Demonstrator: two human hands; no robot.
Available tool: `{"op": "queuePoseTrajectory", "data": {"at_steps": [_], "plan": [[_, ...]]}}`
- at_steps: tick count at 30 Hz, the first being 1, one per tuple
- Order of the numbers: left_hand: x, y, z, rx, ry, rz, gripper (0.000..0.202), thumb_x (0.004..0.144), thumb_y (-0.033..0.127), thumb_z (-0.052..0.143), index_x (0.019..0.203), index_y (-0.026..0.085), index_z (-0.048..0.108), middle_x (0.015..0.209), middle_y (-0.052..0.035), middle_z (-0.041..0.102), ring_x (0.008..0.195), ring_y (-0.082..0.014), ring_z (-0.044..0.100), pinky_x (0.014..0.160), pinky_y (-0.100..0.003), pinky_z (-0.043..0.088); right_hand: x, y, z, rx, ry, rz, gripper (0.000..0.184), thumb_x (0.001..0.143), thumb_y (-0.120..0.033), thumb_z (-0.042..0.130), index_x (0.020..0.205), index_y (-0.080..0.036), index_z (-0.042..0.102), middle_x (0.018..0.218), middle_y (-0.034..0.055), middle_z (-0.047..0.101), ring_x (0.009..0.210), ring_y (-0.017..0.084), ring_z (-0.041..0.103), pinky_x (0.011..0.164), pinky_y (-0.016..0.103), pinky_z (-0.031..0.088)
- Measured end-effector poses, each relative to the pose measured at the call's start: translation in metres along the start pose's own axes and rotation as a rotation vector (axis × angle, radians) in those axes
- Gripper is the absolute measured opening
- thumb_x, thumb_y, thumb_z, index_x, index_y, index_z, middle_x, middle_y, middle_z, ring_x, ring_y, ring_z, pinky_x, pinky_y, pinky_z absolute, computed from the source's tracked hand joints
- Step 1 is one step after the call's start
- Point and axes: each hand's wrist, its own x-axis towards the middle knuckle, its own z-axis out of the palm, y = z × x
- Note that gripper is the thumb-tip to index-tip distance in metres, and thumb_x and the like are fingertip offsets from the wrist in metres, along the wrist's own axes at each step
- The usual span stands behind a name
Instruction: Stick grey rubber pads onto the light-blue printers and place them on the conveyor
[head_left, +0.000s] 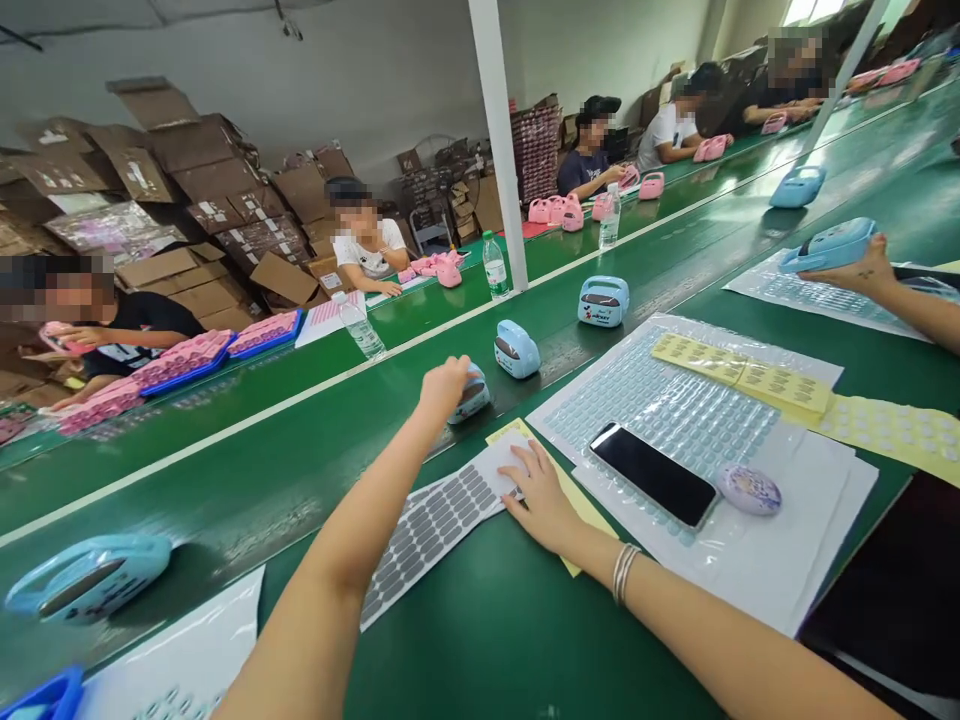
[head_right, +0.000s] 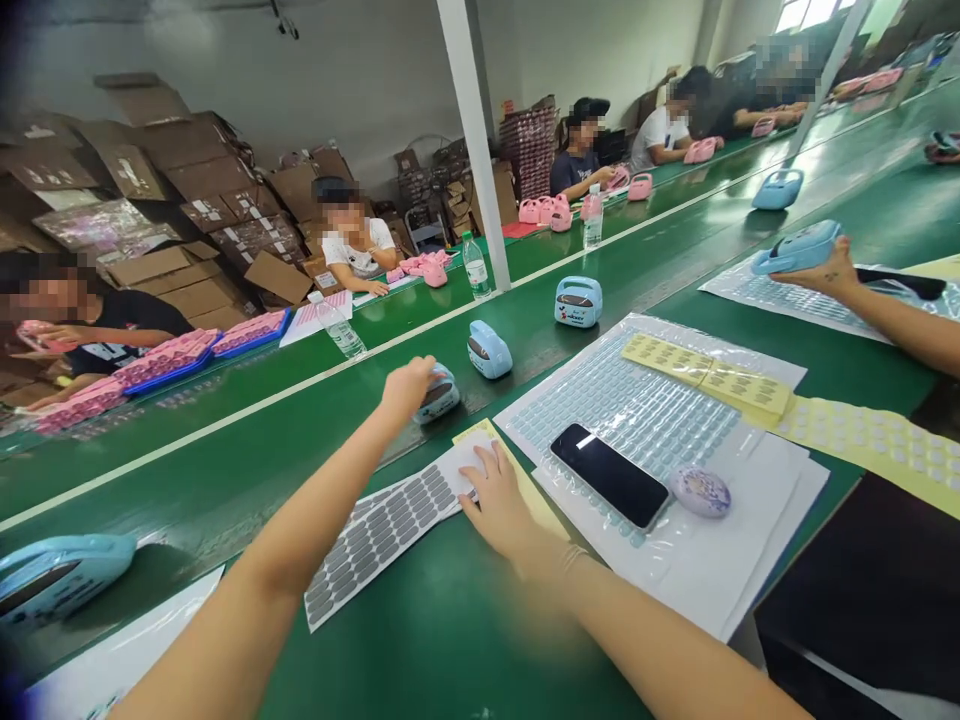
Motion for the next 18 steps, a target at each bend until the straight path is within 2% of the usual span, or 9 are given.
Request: {"op": "queuePoseTrajectory", "data": {"at_steps": [3,5,8,11,15,18], "plan": [[0.000,-0.039,-0.007,0.038,-0.023,-0.086,0.035,0.098,0.045,0.043,0.109,0.016,0.060,0.100,-0.0141,0.067,0.091,-0.0290,0.065,0.071,-0.033,0.045,-0.002,-0.002,-0.004,-0.059,-0.015,-0.020,0.028,0.093,-0.020,0.062,0.122,-0.018,0.062,0.145,0.0109,0.042,0.145,0.036,0.021,0.116,0.065,0.021],[-0.005,-0.075,-0.016,0.077,-0.022,-0.132,0.035,0.099,0.044,0.042,0.108,0.016,0.060,0.103,-0.0156,0.067,0.095,-0.0322,0.065,0.073,-0.034,0.044,-0.001,-0.004,-0.009,-0.092,-0.029,-0.053,0.022,0.094,-0.018,0.061,0.116,-0.017,0.065,0.137,0.0099,0.050,0.139,0.033,0.032,0.116,0.064,0.020],[-0.027,-0.128,-0.024,0.147,-0.026,-0.179,0.036,0.099,0.042,0.039,0.113,0.015,0.058,0.108,-0.0169,0.065,0.098,-0.0339,0.064,0.074,-0.036,0.044,0.007,-0.005,-0.018,-0.119,-0.089,-0.113,0.009,0.095,-0.016,0.060,0.099,-0.015,0.068,0.111,0.0060,0.064,0.116,0.024,0.055,0.113,0.055,0.032],[-0.059,-0.168,-0.018,0.199,-0.068,-0.222,0.036,0.099,0.039,0.039,0.115,0.013,0.058,0.106,-0.0158,0.065,0.096,-0.0308,0.063,0.077,-0.038,0.046,0.019,-0.008,-0.021,-0.132,-0.165,-0.135,0.010,0.095,-0.017,0.061,0.087,-0.014,0.067,0.092,0.0031,0.066,0.098,0.019,0.062,0.101,0.046,0.046],[-0.096,-0.202,0.001,0.192,-0.121,-0.234,0.032,0.099,0.032,0.042,0.114,0.012,0.060,0.100,-0.0126,0.065,0.093,-0.0257,0.062,0.081,-0.039,0.048,0.028,-0.020,-0.012,-0.133,-0.182,-0.090,0.009,0.096,-0.020,0.060,0.095,-0.013,0.066,0.098,0.0047,0.065,0.095,0.018,0.062,0.089,0.038,0.053],[-0.108,-0.205,0.004,0.158,-0.061,-0.221,0.039,0.099,0.031,0.039,0.128,0.013,0.057,0.111,-0.0180,0.063,0.108,-0.0334,0.058,0.093,-0.048,0.043,0.028,-0.031,-0.001,-0.148,-0.164,-0.026,0.010,0.096,-0.020,0.061,0.102,-0.013,0.065,0.102,0.0057,0.064,0.096,0.019,0.062,0.088,0.038,0.054]]}}
